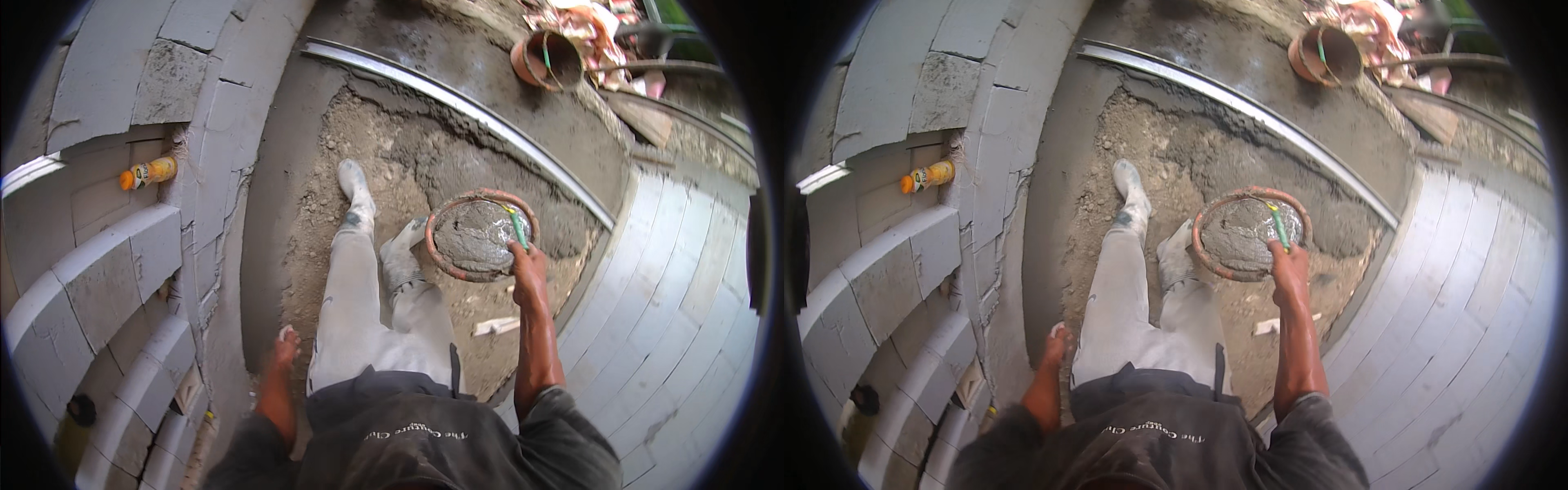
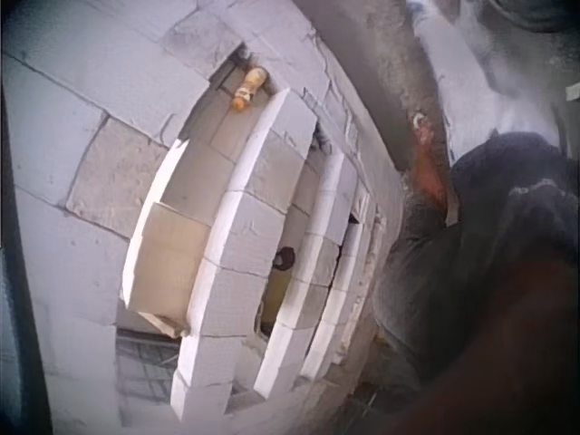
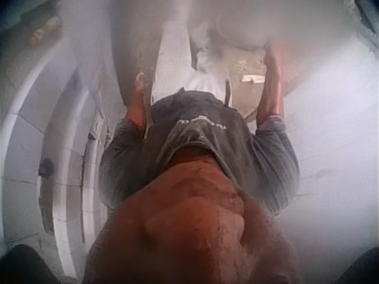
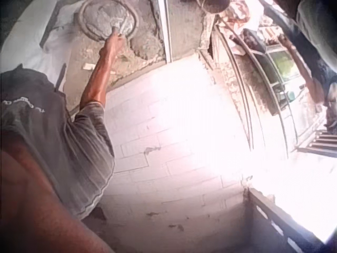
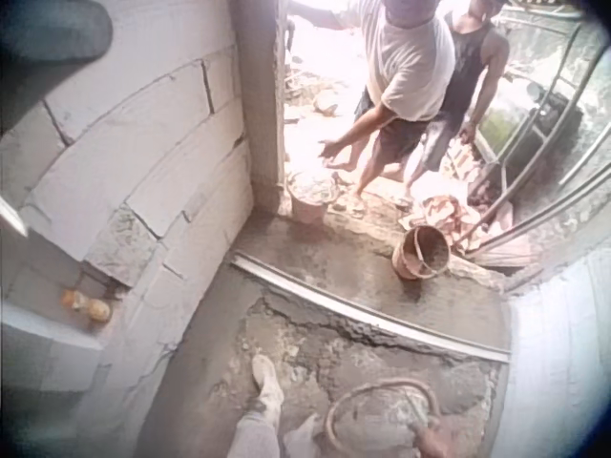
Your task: The person cuts a metal straightedge with pliers, then uses it to screed and level wet concrete on a floor. They pour additional concrete from buckets and smooth the surface with a trowel.
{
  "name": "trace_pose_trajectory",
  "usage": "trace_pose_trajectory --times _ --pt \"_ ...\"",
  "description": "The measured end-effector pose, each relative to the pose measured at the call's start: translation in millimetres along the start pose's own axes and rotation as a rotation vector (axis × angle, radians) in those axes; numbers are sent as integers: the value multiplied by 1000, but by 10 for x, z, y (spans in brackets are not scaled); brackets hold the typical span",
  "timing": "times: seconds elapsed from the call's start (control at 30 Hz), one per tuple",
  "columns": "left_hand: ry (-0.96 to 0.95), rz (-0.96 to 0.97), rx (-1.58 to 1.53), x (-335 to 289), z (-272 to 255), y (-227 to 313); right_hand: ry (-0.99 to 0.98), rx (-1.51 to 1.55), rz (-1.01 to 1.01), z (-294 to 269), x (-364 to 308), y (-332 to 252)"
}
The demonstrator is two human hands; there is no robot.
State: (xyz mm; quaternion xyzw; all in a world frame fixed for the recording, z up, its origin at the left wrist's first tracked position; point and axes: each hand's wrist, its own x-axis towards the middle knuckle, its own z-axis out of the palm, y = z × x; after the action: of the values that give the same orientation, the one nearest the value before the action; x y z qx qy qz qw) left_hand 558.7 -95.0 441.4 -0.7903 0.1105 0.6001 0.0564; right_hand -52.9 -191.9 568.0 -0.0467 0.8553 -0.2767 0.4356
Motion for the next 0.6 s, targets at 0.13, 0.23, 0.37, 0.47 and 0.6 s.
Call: trace_pose_trajectory --times 0.13,0.23,0.37,0.47,0.6 --pt "110 19 -273 -59 -248 -263 29 -86 -32 380 -264 795" --pt "48 172 -347 22 -324 -55 -86 -90 -37 491 -755 1099" --pt "-239 379 -200 567 382 946 -290 -204 -33 306 -1622 792" --pt "-502 371 -155 938 1006 1303 -399 -224 -126 -62 -2059 380" --pt "-1154 139 -572 783 1903 1370 -292 188 -124 -571 -1941 180"
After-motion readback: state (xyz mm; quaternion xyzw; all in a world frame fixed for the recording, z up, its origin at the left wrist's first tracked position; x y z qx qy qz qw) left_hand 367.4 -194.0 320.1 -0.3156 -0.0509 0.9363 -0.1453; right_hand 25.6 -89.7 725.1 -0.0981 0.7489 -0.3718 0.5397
